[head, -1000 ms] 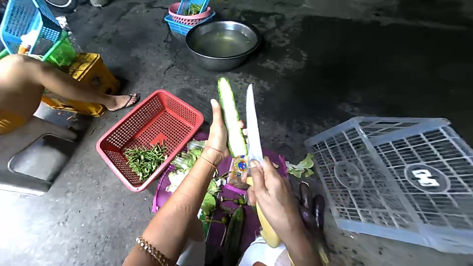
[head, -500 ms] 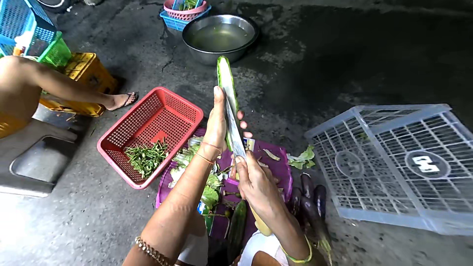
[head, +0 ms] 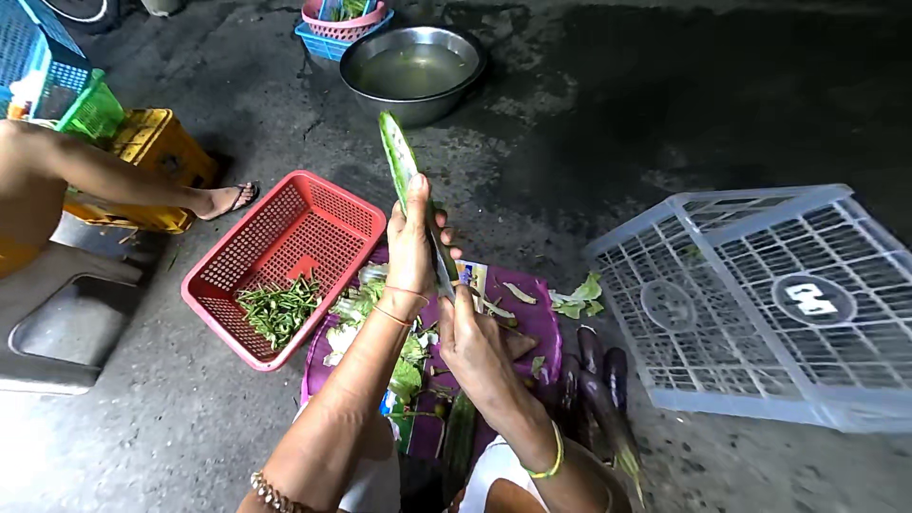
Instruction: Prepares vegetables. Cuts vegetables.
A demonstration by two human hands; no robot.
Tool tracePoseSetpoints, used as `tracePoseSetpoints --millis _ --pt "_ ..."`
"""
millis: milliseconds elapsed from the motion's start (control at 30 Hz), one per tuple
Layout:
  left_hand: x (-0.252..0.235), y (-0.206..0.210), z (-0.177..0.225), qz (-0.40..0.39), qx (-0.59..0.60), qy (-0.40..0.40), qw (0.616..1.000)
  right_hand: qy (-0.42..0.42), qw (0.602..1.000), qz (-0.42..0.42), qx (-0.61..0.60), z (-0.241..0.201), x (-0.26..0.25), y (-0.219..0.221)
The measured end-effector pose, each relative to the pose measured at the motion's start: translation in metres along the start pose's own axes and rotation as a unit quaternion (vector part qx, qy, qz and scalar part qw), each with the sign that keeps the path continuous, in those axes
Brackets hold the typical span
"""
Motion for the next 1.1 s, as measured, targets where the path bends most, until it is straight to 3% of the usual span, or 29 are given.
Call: tracePoseSetpoints --millis 300,433,567,800,933,1100 --pt "0.002 -0.002 -0.004 0.008 -0.049 0.052 0.997 0.001 0.999 -0.025 0.041 0.0 -0.004 0.003" --pt "0.003 -0.005 -0.003 0.076 -0.094 -0.003 0.993 0.027 0.993 -0.043 0.109 -0.004 -0.005 0.008" --pt "-0.018 -0.006 -0.013 0.166 -0.064 -0.059 0.982 0.069 0.978 -0.078 0.18 -0.002 -0.003 0.013" --pt "-0.009 -0.008 -0.037 0.165 -0.111 -0.113 0.973 0.068 0.959 -0.059 0.268 0.009 -0.002 0.008" --pt "0.002 -0.01 -0.033 0.139 -0.124 -0.09 0.978 0.057 0.979 -0.081 0.178 0.026 -0.008 -0.001" --pt "-0.015 -0.003 -0.021 0.058 -0.01 -0.077 0.995 0.057 0.989 -0.131 -0.042 0.029 -0.007 -0.006"
Point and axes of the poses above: each hand's wrist, its own x-axis away from the middle knuckle, its own y-axis out of the palm, z = x × y, the point moved 5 cm from there along -x, towards the middle knuckle, and after that the axes turned 9 degrees about -x, right-handed, at the moved point
